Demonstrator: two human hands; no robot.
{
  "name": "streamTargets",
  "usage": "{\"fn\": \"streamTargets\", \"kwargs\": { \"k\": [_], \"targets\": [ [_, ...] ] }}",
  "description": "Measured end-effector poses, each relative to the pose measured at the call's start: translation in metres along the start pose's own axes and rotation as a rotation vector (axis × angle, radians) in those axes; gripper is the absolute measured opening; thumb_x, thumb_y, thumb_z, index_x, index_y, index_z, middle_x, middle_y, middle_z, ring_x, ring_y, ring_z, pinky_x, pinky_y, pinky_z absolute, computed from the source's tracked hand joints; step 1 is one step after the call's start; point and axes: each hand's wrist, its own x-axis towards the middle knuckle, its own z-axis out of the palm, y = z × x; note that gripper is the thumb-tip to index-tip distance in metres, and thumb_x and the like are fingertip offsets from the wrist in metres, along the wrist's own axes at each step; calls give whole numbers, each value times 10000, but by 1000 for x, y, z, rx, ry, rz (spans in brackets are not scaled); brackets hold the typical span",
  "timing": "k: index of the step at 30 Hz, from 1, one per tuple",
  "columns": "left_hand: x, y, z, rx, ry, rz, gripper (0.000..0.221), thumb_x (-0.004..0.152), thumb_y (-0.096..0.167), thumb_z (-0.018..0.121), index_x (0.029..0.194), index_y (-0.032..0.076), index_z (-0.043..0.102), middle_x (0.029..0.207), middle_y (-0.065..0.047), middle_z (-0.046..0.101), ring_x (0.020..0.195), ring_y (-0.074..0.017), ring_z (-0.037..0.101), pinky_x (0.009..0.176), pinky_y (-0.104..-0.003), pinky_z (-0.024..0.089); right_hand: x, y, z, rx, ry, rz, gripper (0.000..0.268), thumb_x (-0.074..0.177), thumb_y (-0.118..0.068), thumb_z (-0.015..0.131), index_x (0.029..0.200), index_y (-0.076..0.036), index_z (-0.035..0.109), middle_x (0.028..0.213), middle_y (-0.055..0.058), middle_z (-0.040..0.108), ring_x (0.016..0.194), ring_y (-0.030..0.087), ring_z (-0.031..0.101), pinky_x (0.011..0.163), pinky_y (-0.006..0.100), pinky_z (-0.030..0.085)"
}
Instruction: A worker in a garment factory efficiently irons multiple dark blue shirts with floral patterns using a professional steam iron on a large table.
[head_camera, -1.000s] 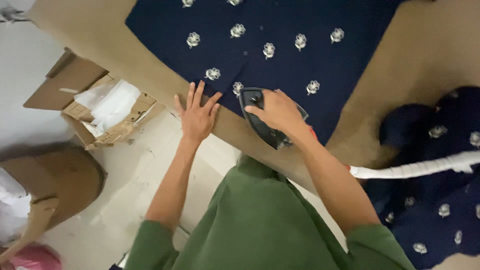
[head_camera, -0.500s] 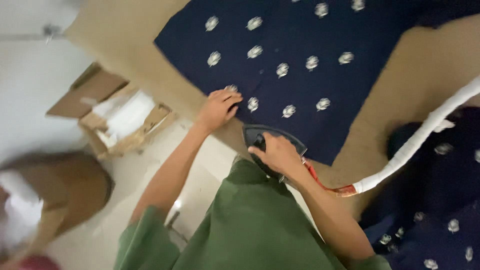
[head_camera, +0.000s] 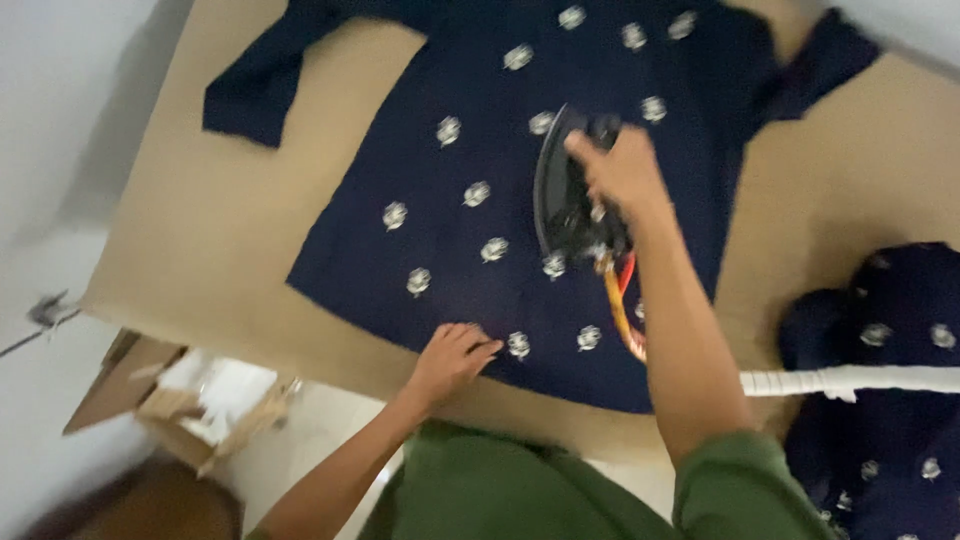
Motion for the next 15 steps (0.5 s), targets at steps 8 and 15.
{"fn": "streamTargets", "kwargs": {
  "k": [8,15],
  "targets": [
    [4,20,-28,-43,-67,-106,199,970,204,596,1087,169,753,940,-22,631,872,-241,617,767,-439,400,55,20,50,-50,121,229,439,980,-348,767,667,-81,610,520,80,603,405,203,633,400,365,521],
    [-3,19,-31,-61,-86,-97,165,893,287,710,1024,197,754,913,-29,628,812,-267,663,633,-458,492,51,42,48,-114,214,-6,409,940,-378,812,772,-38,656,547,136,617,489,262,679,479,403,523]
  ]
}}
